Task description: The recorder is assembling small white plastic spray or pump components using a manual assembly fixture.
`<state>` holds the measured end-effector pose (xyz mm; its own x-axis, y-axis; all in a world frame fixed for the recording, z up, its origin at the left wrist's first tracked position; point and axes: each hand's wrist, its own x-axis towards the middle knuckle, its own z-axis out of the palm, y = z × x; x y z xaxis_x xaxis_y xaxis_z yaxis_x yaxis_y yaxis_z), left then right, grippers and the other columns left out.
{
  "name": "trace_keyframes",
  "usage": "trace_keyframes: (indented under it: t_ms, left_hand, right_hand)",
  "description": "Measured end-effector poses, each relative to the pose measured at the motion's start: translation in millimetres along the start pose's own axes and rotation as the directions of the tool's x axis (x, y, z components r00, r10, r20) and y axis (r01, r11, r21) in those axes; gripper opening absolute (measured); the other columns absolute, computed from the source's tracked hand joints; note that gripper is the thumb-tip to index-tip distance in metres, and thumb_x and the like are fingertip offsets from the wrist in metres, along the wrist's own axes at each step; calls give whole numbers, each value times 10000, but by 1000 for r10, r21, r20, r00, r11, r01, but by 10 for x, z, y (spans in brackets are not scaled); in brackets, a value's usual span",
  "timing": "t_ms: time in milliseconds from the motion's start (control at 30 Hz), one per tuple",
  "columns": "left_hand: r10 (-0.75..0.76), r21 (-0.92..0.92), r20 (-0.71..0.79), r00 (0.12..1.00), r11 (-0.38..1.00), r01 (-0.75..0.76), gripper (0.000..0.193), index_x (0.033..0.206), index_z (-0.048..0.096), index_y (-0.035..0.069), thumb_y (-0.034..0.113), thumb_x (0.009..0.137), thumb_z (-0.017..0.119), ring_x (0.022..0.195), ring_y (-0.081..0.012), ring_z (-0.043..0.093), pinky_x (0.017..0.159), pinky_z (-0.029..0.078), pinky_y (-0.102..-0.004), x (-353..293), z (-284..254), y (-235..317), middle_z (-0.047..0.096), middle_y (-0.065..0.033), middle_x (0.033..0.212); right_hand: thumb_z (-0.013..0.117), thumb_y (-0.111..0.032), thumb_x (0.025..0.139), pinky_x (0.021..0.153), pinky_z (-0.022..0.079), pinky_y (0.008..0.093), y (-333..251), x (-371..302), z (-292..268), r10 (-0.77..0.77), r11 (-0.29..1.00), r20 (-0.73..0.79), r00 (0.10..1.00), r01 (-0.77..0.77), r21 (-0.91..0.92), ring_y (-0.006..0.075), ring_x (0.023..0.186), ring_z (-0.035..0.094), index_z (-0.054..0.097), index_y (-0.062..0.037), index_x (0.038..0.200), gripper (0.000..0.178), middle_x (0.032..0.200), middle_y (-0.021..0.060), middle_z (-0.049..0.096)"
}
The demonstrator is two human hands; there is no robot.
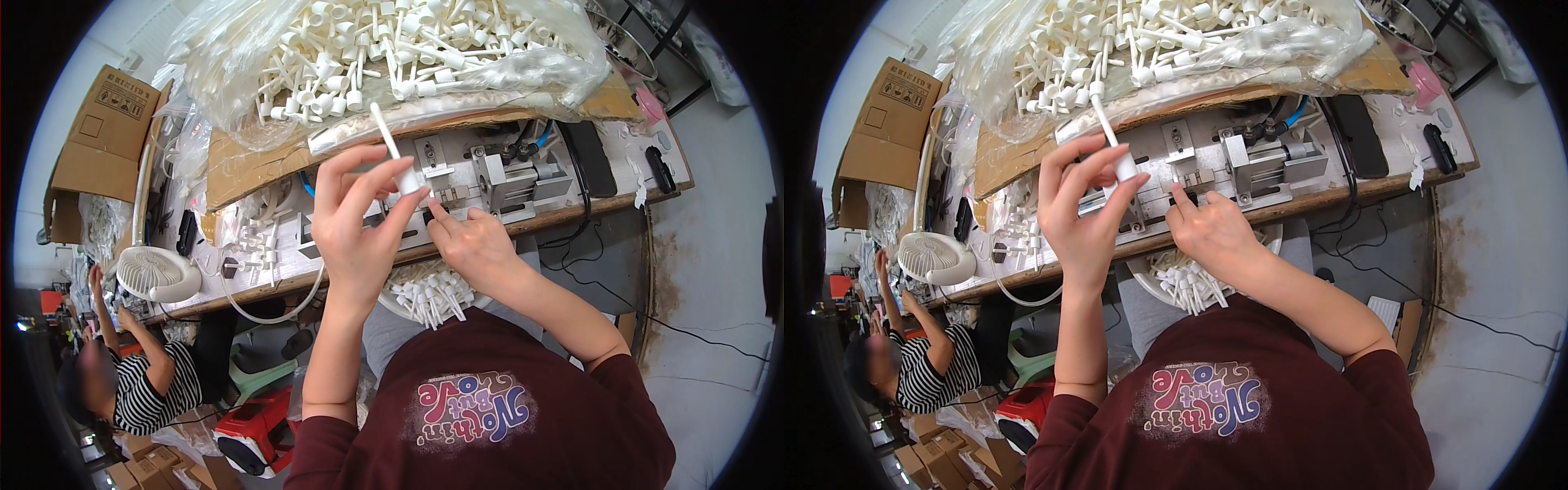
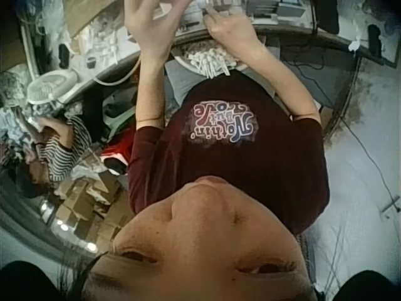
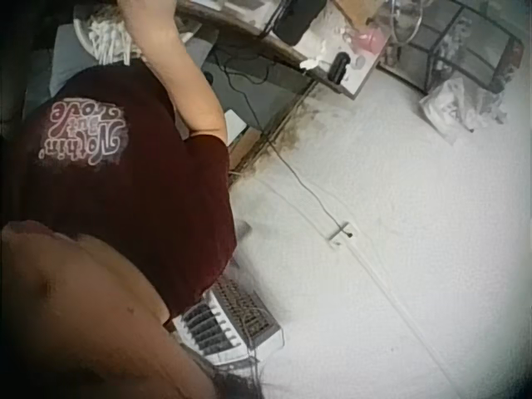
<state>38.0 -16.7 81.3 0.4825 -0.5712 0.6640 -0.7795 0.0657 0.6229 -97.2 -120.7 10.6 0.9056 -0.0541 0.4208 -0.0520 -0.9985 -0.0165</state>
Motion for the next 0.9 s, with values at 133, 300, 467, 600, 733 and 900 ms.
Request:
trace_keyframes:
  t_ms: [133, 300, 467, 600, 733, 900]
  left_hand:
    - [-49, 19, 56, 997, 999, 48, 358, 1047, 729, 13, -63, 706, 808, 810, -132, 667, 702, 582, -252, -233, -91, -11, 595, -105, 1206]
    - [-115, 46, 235, 965, 993, 107, 371, 1090, 718, 8, -64, 731, 774, 890, -179, 687, 755, 581, -307, -628, -47, -41, 611, -132, 1270]
    - [68, 305, 267, 961, 940, -151, 278, 1024, 730, 55, 103, 755, 784, 765, -202, 680, 673, 522, -297, -804, 182, -63, 700, -73, 1183]
    - [57, 375, 370, 927, 904, -205, 264, 1008, 723, 45, 92, 752, 769, 768, -175, 686, 634, 489, -303, -865, 329, -182, 700, -68, 1180]
    - [86, 384, 387, 918, 890, -245, 279, 1002, 727, 51, 101, 732, 775, 703, -175, 666, 617, 481, -297, -747, 374, -247, 704, -63, 1165]
    - [28, 412, 401, 915, 887, -208, 285, 1001, 729, 72, 128, 727, 785, 643, -195, 646, 598, 487, -297, -747, 376, -210, 702, -69, 1169]
  right_hand:
    - [670, -137, 740, 643, 503, 331, 93, 81, -107, 15, 991, 6, 1000, -16, 134, 215, 625, 674, 641, -35, 840, 146, 1018, 164, 719]
    - [757, -220, 812, 586, 506, 339, 620, 635, -465, 373, 816, -145, 916, -250, 522, 210, 657, 661, 706, -74, 970, 221, 894, 96, 722]
    - [775, -429, 764, 597, 494, 380, 978, 1207, -392, 477, 878, -66, 877, -471, 83, 230, 637, 627, 704, -56, 897, 403, 779, 98, 674]
    - [774, -467, 732, 623, 497, 379, 1008, 1260, -328, 478, 866, 18, 878, -475, 158, 238, 631, 594, 665, -47, 833, 446, 699, 76, 601]
    - [717, -390, 735, 689, 525, 394, 910, 1055, -410, 459, 853, -30, 888, -432, 292, 274, 762, 645, 653, -48, 849, 365, 824, 89, 640]
    - [667, -204, 734, 720, 518, 365, 687, 687, -467, 410, 823, -101, 906, -320, 470, 284, 837, 640, 596, -45, 880, 227, 978, 85, 609]
